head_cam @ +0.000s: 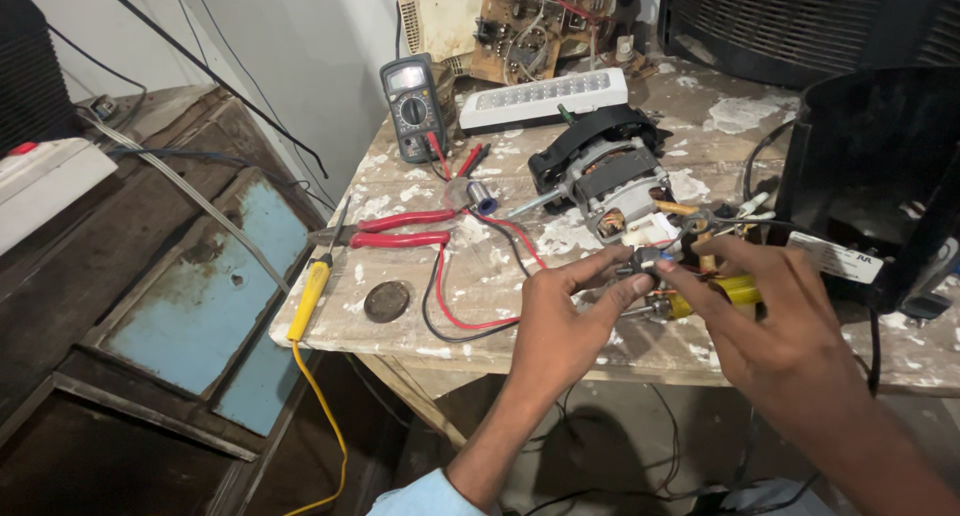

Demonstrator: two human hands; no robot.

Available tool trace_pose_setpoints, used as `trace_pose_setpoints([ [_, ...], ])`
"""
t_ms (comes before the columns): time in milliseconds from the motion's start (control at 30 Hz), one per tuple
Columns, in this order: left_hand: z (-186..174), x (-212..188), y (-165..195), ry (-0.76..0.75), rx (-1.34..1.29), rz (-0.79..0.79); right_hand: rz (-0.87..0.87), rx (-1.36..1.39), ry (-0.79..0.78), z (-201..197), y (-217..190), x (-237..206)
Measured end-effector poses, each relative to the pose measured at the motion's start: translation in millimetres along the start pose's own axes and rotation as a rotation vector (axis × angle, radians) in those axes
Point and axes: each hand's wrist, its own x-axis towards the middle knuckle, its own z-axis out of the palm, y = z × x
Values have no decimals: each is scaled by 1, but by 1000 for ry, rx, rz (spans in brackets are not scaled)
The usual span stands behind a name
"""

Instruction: The person repairs a blender motor assembly on a cluttered workbench. They hold the motor and a soldering iron, solder wires onto the motor's switch and terminal components, reposition parts, then reach to a power strip and plug in the power cord to test the repaired unit.

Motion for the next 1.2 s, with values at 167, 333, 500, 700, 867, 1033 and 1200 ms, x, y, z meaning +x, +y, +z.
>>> trace_pose_setpoints([
  [167,0,0,1,4,-7,-9,-7,-17,9,-1,0,-1],
  [333,1,0,1,-1,-26,-2,19,7,14,-5,-2,0],
  [500,0,0,1,-6,-30,-1,-12,6,4,-5,-6,5],
  [700,0,-1,1,1,-30,8,47,9,8,-9,-5,1],
  [867,0,-1,1,0,-17,-14,45,17,9,-8,0,0],
  [1033,1,-2,-1,3,-37,7,20,16,11,-2,-2,3],
  [1200,2,-2,-1,16,-9,13,-42,-45,65,-1,-7,7],
])
